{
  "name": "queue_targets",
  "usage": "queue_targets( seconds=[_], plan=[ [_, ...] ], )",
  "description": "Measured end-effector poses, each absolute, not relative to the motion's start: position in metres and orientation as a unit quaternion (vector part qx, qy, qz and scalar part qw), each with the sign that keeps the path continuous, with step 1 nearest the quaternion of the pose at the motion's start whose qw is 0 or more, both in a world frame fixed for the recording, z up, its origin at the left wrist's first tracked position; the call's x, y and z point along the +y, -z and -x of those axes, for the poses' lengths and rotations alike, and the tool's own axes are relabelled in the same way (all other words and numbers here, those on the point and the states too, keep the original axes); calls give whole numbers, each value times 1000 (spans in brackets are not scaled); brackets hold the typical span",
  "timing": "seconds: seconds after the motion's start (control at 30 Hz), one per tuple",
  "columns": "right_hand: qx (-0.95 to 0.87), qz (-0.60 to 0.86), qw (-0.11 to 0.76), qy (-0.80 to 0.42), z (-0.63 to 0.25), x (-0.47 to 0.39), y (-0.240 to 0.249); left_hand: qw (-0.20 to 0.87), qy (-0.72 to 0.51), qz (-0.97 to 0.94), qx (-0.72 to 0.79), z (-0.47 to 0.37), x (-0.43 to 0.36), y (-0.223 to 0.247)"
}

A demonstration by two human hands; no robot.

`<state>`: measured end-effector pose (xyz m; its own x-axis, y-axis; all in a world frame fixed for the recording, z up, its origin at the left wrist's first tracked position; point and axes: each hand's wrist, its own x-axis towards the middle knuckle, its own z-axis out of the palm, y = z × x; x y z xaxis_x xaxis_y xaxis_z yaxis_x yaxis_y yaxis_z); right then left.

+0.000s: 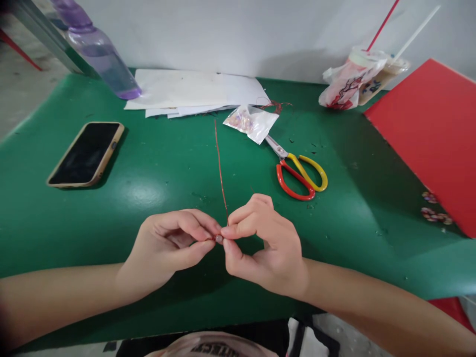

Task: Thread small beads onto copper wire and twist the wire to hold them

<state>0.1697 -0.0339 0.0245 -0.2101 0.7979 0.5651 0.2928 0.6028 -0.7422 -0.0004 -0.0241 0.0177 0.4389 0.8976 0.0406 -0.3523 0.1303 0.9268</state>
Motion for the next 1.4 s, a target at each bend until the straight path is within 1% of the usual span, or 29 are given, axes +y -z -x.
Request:
queue_targets(
  seconds=[1.03, 1.4],
  plan=[
    [-735, 393, 500, -236, -169, -32, -21, 691, -442, -481, 311, 1, -24, -14],
    [-731, 424, 466, -261, -173, -27, -17, 679, -434, -477, 351, -2, -18, -9]
  ],
)
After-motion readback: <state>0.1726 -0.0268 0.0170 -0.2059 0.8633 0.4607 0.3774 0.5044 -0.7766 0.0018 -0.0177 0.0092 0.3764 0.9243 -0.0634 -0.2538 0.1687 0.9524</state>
